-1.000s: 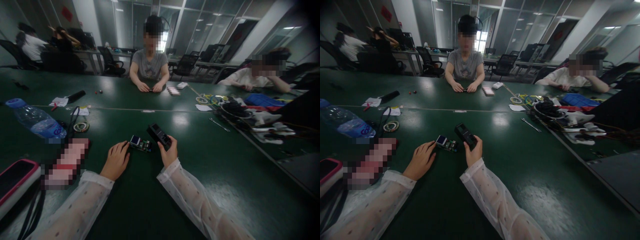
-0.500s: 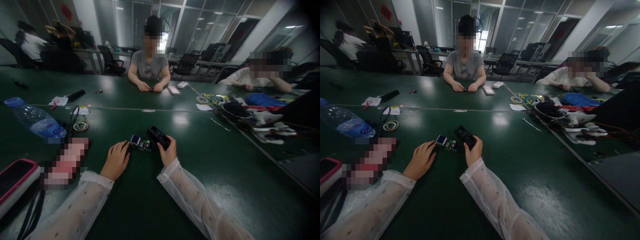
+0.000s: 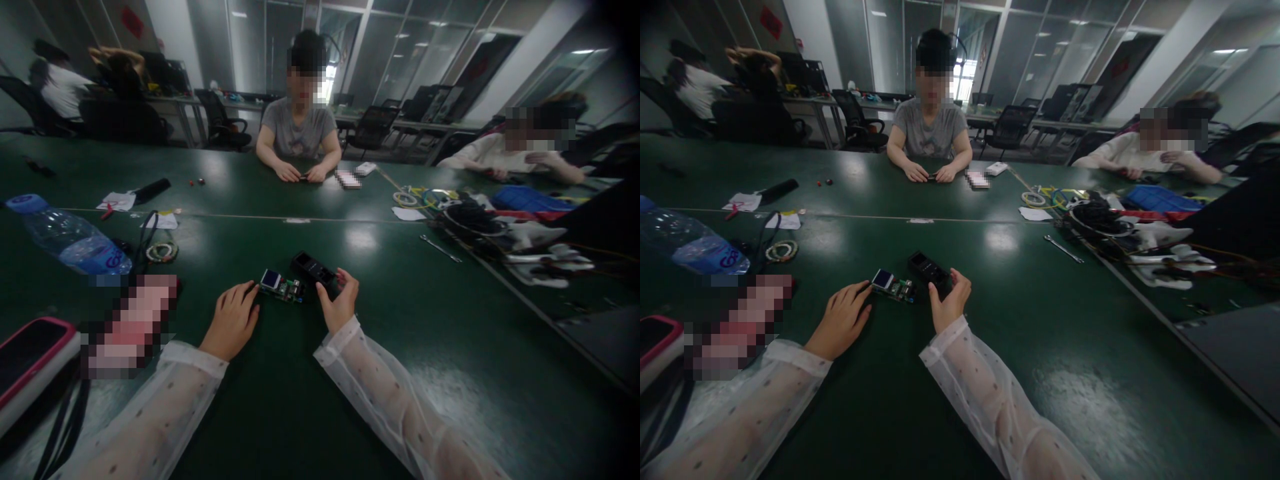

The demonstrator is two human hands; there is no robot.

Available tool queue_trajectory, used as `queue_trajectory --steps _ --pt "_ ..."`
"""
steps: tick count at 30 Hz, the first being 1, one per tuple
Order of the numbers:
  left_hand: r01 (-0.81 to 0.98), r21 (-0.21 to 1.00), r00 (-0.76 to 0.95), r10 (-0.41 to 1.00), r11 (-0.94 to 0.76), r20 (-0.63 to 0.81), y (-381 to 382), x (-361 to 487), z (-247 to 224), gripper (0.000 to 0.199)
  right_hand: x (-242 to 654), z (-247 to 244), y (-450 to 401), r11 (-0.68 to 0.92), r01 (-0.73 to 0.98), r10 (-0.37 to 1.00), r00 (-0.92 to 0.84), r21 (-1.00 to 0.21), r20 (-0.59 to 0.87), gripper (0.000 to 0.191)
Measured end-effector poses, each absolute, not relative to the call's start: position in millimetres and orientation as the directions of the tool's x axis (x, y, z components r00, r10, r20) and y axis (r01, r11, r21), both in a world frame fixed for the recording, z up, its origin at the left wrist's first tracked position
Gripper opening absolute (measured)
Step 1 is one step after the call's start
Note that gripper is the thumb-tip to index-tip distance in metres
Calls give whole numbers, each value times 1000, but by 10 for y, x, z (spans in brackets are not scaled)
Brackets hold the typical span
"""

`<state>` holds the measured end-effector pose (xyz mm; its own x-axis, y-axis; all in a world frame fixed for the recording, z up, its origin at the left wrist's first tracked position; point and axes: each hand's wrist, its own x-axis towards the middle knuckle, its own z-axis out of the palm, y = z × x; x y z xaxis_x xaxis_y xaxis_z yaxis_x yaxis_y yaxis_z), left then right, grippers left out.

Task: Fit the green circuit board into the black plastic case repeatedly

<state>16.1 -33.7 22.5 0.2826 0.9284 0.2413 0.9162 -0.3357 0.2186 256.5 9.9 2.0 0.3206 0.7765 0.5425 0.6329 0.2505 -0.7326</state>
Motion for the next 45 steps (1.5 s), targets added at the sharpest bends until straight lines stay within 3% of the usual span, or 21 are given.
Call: queue_trajectory --steps 13,45 --pt "920 204 282 926 -335 251 -334 167 219 40 2569 50 81 274 639 771 300 -718 562 42" --pt "916 210 283 922 -341 264 -340 175 231 39 2568 29 97 286 529 818 300 -799 491 47"
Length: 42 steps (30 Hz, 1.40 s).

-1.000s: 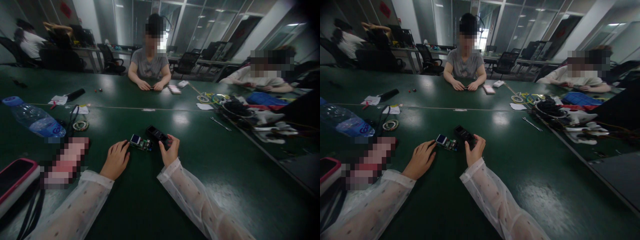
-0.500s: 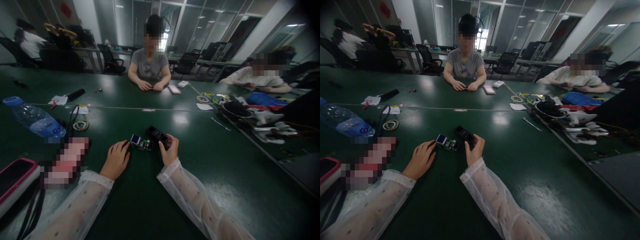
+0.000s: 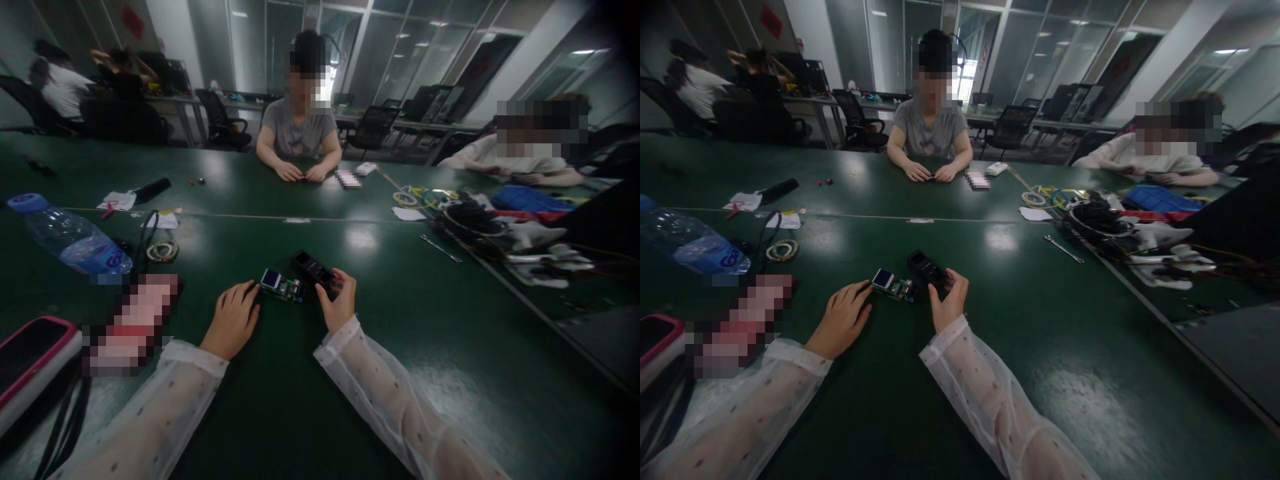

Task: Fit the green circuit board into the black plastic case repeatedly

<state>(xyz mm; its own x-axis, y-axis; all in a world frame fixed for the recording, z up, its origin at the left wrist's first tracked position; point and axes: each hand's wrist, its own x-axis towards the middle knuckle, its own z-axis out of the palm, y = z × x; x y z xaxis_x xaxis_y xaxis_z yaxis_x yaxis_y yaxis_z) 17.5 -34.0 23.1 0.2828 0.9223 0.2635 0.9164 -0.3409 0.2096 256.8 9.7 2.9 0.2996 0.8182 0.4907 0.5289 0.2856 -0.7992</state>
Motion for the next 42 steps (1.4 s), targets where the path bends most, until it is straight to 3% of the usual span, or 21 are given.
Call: queue_trajectory --steps 42 --pt "912 224 283 923 -343 261 -343 160 222 39 2599 -49 114 238 582 876 218 -778 431 54"
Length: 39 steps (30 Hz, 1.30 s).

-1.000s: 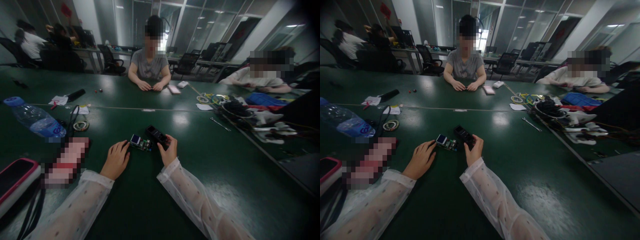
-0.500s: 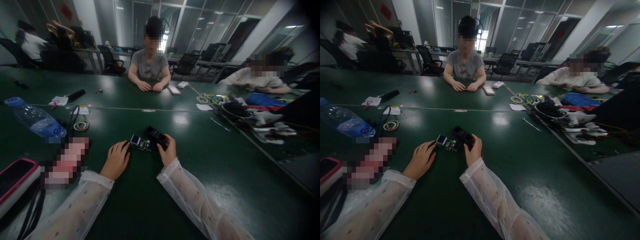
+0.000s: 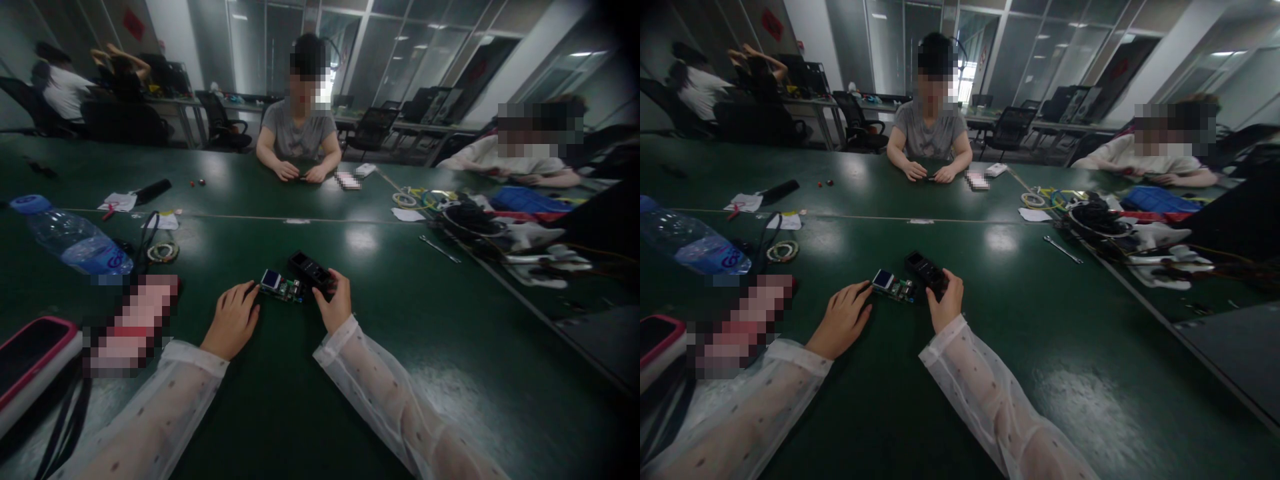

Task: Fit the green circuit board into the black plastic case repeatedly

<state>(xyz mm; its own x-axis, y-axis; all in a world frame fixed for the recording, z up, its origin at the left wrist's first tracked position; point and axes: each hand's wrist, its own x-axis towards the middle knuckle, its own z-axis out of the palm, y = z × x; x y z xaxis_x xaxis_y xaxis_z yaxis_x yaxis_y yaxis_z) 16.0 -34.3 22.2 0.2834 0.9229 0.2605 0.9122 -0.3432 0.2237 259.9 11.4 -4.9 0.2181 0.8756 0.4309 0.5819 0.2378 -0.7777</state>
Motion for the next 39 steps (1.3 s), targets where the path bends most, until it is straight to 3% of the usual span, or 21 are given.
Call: queue_trajectory --steps 15,23,32,39 --pt "916 204 292 922 -345 253 -352 175 246 39 2600 -96 134 215 635 879 207 -742 431 58" --pt "921 196 282 923 -337 261 -338 155 200 40 2605 -106 134 217 602 885 211 -769 415 49" --pt "918 204 283 922 -341 266 -344 155 212 40 2497 110 17 458 413 827 126 -787 548 53" --pt "916 207 286 920 -345 266 -340 154 215 40 2434 187 -56 482 375 858 -18 -792 513 52"
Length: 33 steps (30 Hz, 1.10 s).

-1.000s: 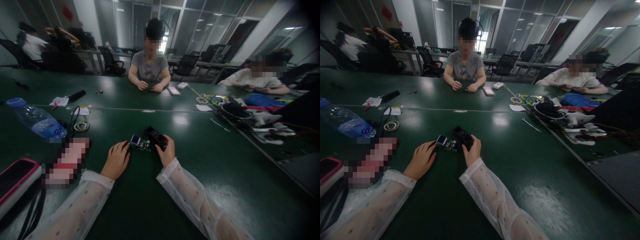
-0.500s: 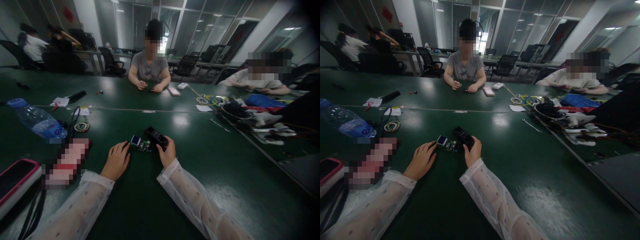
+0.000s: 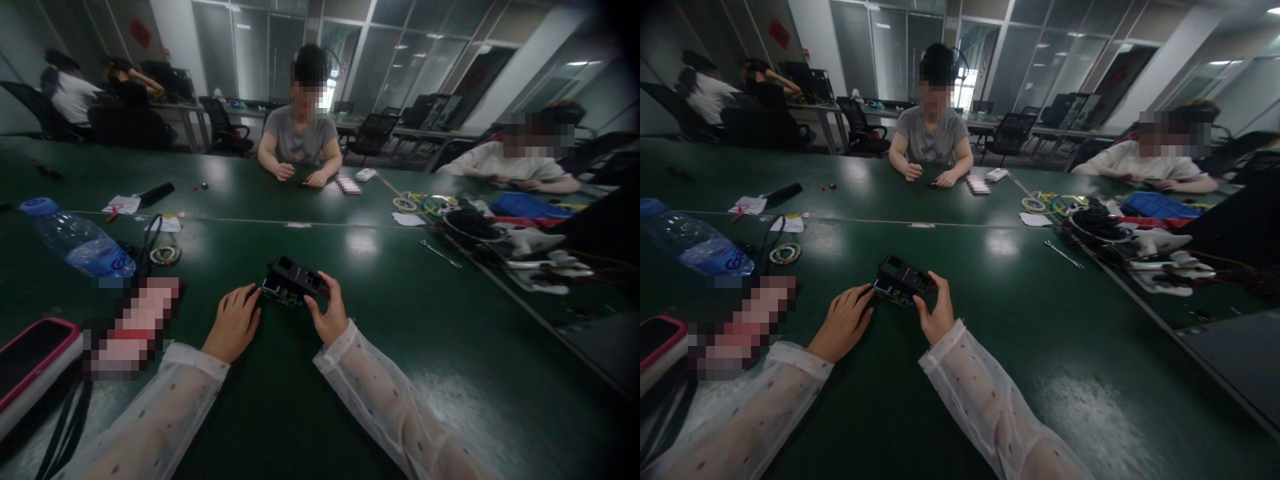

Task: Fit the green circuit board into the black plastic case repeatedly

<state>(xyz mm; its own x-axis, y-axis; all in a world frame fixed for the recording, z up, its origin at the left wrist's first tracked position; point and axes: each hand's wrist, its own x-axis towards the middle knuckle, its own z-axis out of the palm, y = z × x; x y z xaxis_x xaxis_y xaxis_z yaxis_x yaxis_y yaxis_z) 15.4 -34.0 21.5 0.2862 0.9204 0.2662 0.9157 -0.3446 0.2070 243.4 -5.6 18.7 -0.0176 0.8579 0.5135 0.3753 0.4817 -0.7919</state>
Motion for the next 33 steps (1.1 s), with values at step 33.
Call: queue_trajectory --steps 33 --pt "918 212 269 918 -336 291 -346 173 216 42 2416 147 -30 421 443 907 -183 -791 380 65"
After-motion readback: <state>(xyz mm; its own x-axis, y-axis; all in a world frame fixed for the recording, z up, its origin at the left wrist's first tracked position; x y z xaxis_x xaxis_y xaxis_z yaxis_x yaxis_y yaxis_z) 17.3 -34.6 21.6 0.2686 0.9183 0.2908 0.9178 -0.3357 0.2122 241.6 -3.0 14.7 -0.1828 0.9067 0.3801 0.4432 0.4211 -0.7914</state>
